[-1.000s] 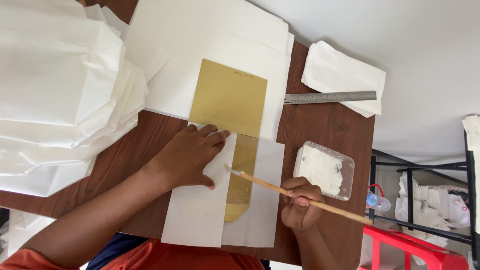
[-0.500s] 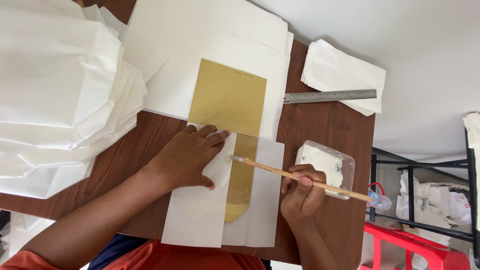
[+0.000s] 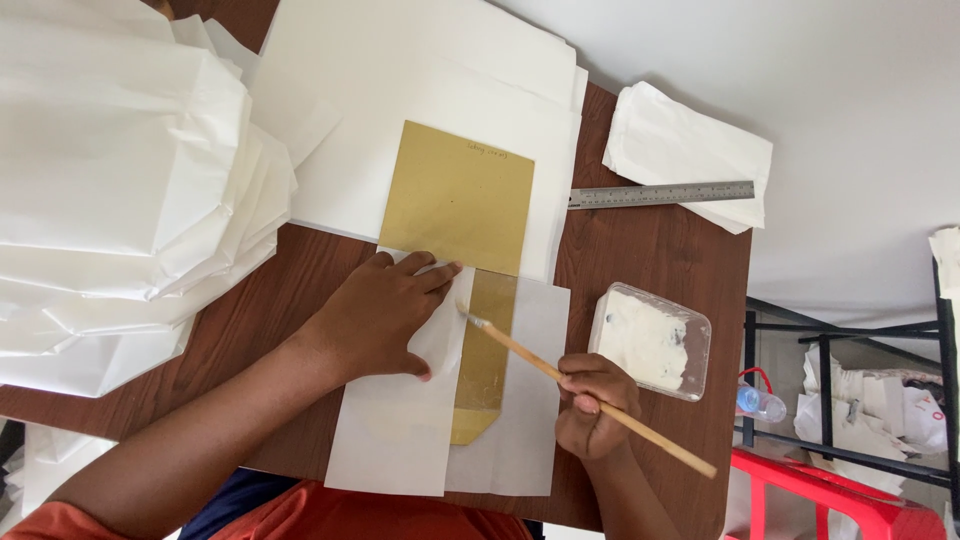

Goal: Manually folding and gluing paper to create bags using a template and a brush.

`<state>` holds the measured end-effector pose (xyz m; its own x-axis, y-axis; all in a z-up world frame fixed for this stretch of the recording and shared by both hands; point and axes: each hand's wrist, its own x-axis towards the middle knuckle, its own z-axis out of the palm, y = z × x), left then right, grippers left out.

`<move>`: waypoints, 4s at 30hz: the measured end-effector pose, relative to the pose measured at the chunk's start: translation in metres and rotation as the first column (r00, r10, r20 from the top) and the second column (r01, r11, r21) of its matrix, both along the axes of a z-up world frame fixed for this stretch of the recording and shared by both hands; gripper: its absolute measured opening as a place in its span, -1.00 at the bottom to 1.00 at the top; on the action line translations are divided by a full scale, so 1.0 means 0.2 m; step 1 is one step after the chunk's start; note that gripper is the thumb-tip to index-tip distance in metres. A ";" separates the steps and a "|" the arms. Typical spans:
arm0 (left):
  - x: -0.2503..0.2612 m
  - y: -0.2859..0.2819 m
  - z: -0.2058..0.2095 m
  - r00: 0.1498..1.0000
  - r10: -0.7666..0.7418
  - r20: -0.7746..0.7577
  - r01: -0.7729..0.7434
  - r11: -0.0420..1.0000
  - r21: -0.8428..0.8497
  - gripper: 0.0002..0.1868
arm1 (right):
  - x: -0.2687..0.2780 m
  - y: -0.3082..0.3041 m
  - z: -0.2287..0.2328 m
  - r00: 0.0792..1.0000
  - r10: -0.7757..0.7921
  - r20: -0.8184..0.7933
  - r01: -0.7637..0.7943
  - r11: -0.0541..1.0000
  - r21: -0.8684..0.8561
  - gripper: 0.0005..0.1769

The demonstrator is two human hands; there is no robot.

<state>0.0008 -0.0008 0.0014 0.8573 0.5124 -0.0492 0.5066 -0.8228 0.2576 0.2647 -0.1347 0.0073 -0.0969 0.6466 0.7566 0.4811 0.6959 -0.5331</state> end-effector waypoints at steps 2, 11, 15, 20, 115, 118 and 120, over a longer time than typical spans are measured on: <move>0.00 0.00 -0.01 1.000 -0.004 0.000 0.004 1.000 0.023 0.07 | 0.01 -0.03 0.00 0.991 0.028 -0.130 -0.042 0.994 -0.100 -0.62; 0.00 0.00 0.01 1.000 -0.003 -0.016 0.003 1.000 -0.004 0.09 | -0.06 0.00 0.14 0.867 -0.317 -0.384 0.132 0.891 -0.435 -0.63; 0.00 0.00 0.01 1.000 -0.006 -0.008 0.006 1.000 -0.011 0.04 | -0.08 0.03 0.12 0.898 -0.331 -0.291 0.208 0.900 -0.382 -0.64; 0.00 0.00 0.01 1.000 0.008 0.025 -0.007 1.000 -0.026 0.06 | -0.06 0.03 0.03 0.957 -0.281 -0.076 0.273 0.957 -0.101 -0.66; 0.04 -0.04 0.39 0.965 0.018 -0.262 -0.073 0.977 -0.201 0.16 | -0.05 0.07 -0.02 0.981 0.037 -0.192 -0.022 0.997 0.079 -0.61; 0.03 -0.04 0.40 0.966 0.034 -0.255 -0.086 0.977 -0.197 0.16 | -0.04 0.03 -0.01 0.957 0.145 -0.252 -0.143 0.989 0.026 -0.58; 0.04 -0.04 0.40 0.967 0.028 -0.252 -0.078 0.979 -0.187 0.16 | -0.03 0.01 0.01 0.933 0.191 -0.305 -0.204 0.979 -0.010 -0.57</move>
<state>0.0086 -0.0091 0.0809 0.7778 0.5163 -0.3585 0.6160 -0.7396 0.2712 0.2594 -0.1331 0.0084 0.0020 0.6689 0.7433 0.1487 0.7349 -0.6617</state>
